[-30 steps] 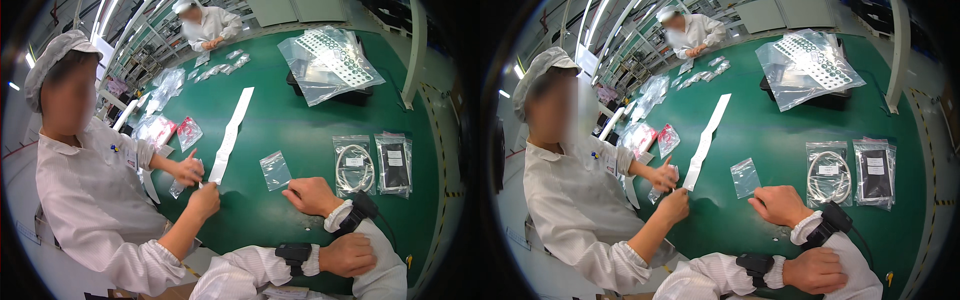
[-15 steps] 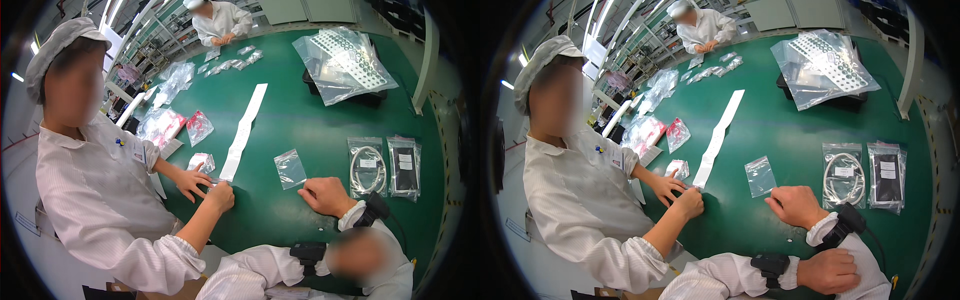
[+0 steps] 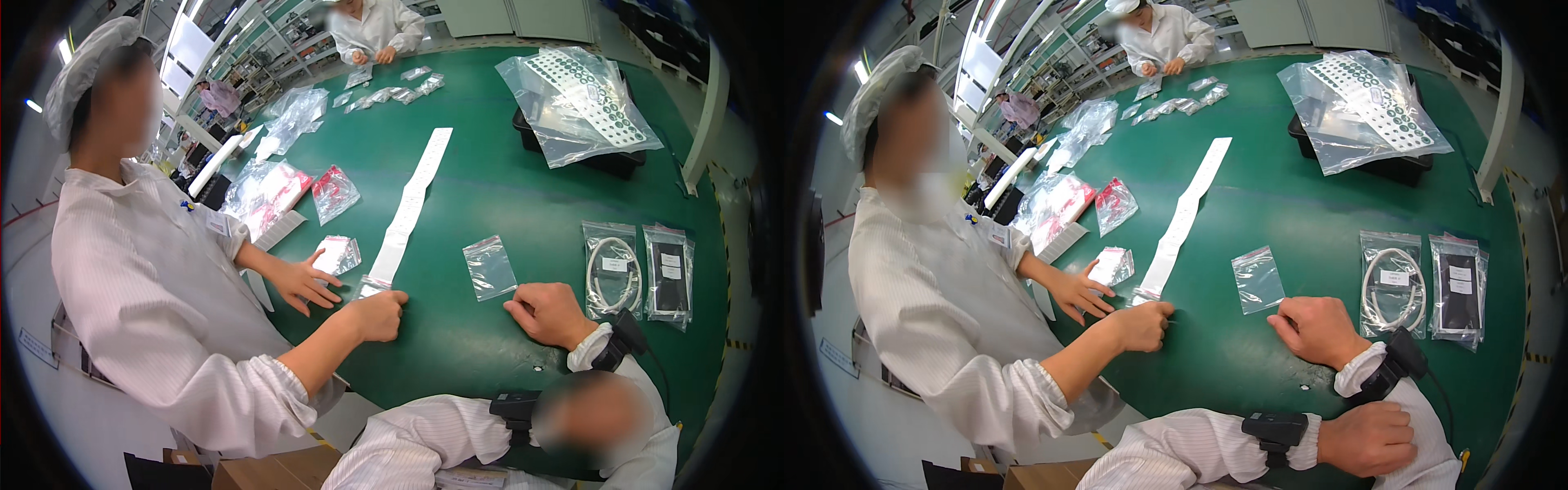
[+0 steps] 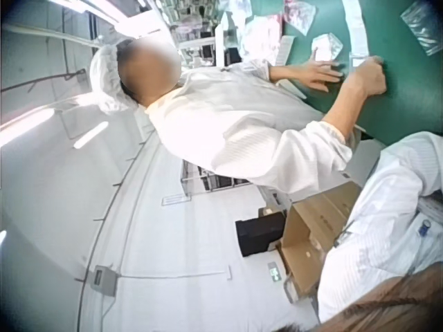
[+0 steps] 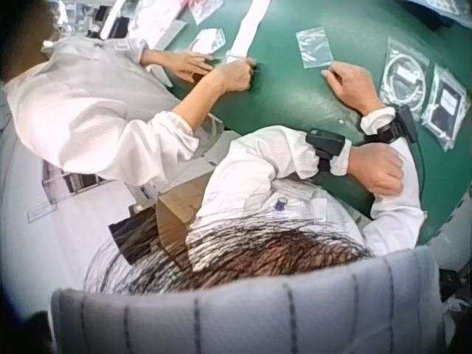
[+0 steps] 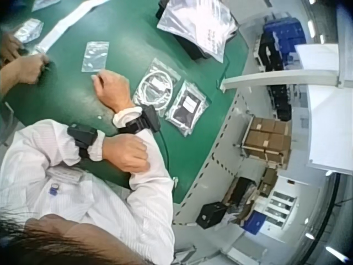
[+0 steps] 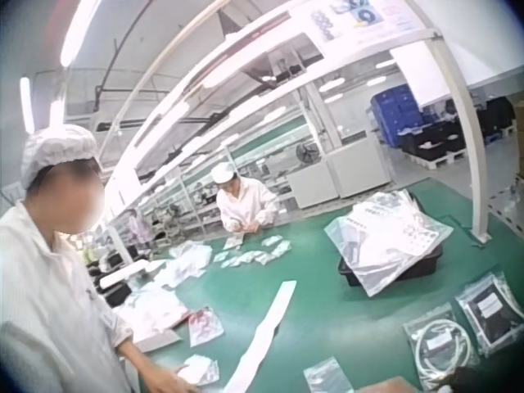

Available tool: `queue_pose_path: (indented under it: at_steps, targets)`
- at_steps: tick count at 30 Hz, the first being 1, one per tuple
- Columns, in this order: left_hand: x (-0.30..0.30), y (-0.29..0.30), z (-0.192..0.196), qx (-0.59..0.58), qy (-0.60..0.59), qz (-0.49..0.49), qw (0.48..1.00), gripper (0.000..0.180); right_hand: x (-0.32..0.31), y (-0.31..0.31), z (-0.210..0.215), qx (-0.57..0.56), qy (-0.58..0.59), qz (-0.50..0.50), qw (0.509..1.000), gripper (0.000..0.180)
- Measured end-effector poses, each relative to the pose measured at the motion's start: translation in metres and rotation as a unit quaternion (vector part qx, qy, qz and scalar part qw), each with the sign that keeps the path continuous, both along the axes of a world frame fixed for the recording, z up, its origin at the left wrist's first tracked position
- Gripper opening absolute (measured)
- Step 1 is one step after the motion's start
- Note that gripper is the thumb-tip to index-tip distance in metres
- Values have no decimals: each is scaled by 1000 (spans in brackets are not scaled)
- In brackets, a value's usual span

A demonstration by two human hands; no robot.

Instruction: Packing small metal rings and components into clear plastic bags on a production line.

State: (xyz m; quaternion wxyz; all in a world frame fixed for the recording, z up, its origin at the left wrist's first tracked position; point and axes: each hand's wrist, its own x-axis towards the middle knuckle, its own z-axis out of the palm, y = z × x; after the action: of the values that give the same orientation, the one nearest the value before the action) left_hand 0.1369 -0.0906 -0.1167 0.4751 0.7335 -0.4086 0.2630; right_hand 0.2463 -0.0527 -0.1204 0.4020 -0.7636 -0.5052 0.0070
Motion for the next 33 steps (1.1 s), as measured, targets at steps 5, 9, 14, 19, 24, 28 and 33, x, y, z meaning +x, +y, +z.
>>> queue_pose_path:
  at_steps: [5,9,14,19,24,28,33]
  targets:
    - [-2,3,4,5,11,-14,1000,13,0,-1,3,-9,6,-7,1000,26]
    - [-14,35,22,63,50,8,997,11,-3,3,2,22,-4,5,1000,24]
    - [-38,128,28,67,188,267,943,16,2,0,-7,31,-18,-28,999,17]
    - [-52,252,1,107,193,613,758,17,-4,2,-3,47,-71,-27,996,14]
    - [-45,288,-11,138,253,688,666,46,-6,1,-4,36,-110,-25,993,16]
    - [-49,284,-14,183,266,647,691,53,-7,-1,-6,-5,-122,-47,991,17]
    - [-62,289,-16,166,256,628,716,43,-10,4,-8,-26,-135,22,990,31]
